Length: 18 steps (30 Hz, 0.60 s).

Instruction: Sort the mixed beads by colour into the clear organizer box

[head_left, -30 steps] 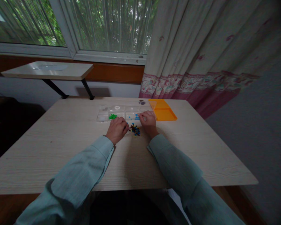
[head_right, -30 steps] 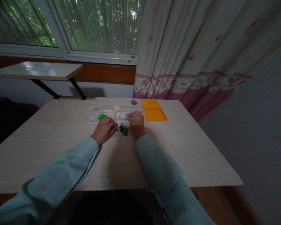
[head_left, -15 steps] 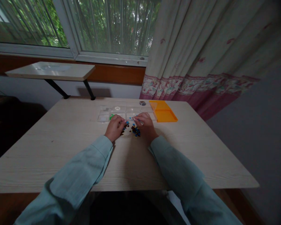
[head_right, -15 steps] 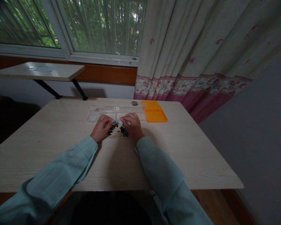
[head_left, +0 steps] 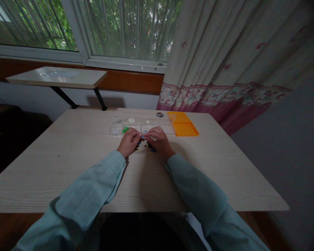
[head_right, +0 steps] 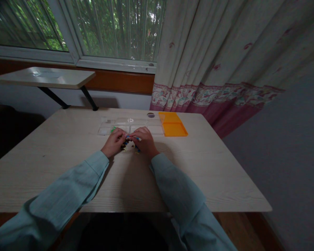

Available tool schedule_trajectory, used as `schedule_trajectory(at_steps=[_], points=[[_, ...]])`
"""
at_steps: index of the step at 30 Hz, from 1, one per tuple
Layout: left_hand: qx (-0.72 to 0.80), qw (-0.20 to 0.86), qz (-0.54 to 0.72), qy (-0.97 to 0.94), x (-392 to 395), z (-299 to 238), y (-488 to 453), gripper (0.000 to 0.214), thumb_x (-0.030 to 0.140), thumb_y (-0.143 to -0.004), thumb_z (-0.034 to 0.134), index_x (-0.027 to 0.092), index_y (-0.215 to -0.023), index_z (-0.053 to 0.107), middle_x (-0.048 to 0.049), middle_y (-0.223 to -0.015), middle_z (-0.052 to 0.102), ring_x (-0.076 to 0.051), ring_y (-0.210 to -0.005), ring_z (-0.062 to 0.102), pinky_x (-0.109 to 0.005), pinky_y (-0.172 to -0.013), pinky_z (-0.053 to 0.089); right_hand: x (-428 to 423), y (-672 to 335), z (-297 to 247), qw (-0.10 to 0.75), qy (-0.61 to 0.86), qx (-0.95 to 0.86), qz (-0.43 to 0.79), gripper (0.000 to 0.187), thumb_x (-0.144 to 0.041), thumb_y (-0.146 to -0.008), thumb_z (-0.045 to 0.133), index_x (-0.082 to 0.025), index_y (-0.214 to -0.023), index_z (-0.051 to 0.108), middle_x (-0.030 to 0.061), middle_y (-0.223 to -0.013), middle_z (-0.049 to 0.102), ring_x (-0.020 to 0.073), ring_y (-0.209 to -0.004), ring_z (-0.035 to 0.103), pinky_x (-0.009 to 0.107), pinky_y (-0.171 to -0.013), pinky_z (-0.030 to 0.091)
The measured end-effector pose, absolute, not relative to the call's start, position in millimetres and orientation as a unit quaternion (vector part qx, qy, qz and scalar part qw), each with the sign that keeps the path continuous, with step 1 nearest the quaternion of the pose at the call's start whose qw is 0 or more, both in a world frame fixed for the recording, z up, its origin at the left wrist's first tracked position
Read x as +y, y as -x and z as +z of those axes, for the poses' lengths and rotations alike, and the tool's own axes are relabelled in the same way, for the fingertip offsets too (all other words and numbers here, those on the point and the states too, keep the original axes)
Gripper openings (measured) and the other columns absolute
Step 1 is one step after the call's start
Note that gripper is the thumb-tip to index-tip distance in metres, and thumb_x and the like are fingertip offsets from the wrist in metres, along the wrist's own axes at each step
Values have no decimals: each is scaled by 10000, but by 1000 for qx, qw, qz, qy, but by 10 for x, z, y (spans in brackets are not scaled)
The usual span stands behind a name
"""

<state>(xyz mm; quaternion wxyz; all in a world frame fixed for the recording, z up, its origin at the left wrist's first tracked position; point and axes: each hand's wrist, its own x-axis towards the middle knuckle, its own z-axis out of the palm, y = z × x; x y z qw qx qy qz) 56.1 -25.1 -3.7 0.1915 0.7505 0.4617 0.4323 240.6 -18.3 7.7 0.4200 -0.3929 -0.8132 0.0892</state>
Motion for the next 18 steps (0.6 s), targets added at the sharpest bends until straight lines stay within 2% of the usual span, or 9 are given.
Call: schedule_trajectory(at_steps=[10,18], points=[[499,91,397,-765,-198,-14,-396,270,359,-926,484,177,-846,667,-60,-866,558,-196,-904,531,-355,-851,439,83,-2700,-127,432,534,-727,-15,216,-337,-898,571,-201,-863,735,59,-859,676,207,-881,546,365,-856,388],[460,59,305,-832,-140,10,-246,295,364,-915,485,188,-825,705,-73,-857,607,-213,-880,529,-378,-837,427,124,-2700,-201,404,543,-735,-39,246,-361,-912,535,-237,-885,747,55,-879,658,217,-891,502,377,-847,358]])
